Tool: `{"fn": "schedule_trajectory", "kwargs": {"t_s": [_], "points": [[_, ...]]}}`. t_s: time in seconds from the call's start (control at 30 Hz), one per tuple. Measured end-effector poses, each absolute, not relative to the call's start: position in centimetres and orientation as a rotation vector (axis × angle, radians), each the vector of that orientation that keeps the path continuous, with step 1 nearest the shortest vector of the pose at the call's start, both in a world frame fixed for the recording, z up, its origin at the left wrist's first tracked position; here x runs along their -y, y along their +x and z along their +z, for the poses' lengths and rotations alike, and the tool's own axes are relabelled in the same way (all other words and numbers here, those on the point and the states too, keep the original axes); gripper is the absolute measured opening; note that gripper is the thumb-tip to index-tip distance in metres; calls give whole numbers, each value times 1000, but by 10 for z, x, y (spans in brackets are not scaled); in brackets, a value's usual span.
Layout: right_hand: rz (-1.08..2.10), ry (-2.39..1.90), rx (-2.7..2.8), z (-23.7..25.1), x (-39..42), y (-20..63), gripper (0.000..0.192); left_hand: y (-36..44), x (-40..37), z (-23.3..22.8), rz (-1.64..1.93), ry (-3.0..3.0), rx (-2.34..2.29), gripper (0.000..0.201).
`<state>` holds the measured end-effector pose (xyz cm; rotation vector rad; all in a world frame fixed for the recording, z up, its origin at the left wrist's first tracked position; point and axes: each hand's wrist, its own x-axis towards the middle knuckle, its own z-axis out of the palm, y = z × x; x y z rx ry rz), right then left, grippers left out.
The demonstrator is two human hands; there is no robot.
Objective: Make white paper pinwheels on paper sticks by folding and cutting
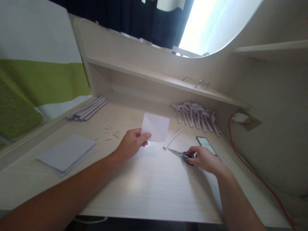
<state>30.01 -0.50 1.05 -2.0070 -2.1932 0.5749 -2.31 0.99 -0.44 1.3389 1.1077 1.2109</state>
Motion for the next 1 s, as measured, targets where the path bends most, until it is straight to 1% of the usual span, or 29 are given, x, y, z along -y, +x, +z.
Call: {"fn": "schedule_trajectory", "kwargs": {"t_s": [0.1, 0.2, 0.23, 0.33, 0.4, 0.47, 0.5, 0.57, 0.6, 0.63, 0.73, 0.77, 0.87, 1.0], "points": [[590, -1970, 2199, 13, 4, 301, 17, -24, -10, -3, 1214, 1340, -1105, 34], [523, -1871, 2066, 17, 5, 281, 33, -22, -7, -3, 1197, 1361, -1099, 35], [590, -1712, 1933, 17, 5, 269, 36, -21, -5, -3, 1185, 1374, -1094, 35], [1079, -1214, 1721, 14, 3, 229, 47, -18, -2, -6, 1124, 1420, -1066, 36], [1250, -1083, 1709, 11, -2, 211, 39, -17, -1, -8, 1038, 1483, -1048, 36], [1309, -1080, 1739, 8, -6, 205, 32, -18, -2, -9, 975, 1561, -1050, 31], [1319, -1091, 1749, 8, -7, 206, 28, -19, -3, -9, 978, 1597, -1068, 33], [1343, -1108, 1777, 9, -7, 211, 20, -21, -4, -7, 1027, 1647, -1130, 55], [1360, -1109, 1792, 10, -6, 213, 17, -22, -4, -6, 1023, 1667, -1151, 61], [1374, -1111, 1806, 11, -6, 215, 15, -24, -4, -4, 983, 1692, -1153, 58], [1369, -1145, 1807, 15, -4, 214, 17, -25, 0, -1, 783, 1753, -1075, 27], [1359, -1162, 1788, 16, -3, 213, 19, -25, 1, 0, 747, 1758, -1058, 20], [1372, -1194, 1721, 13, -2, 208, 25, -25, 5, 1, 726, 1717, -1066, 16], [1393, -1234, 1782, 4, 2, 206, 26, -26, 5, 0, 645, 1726, -1061, 20]]}}
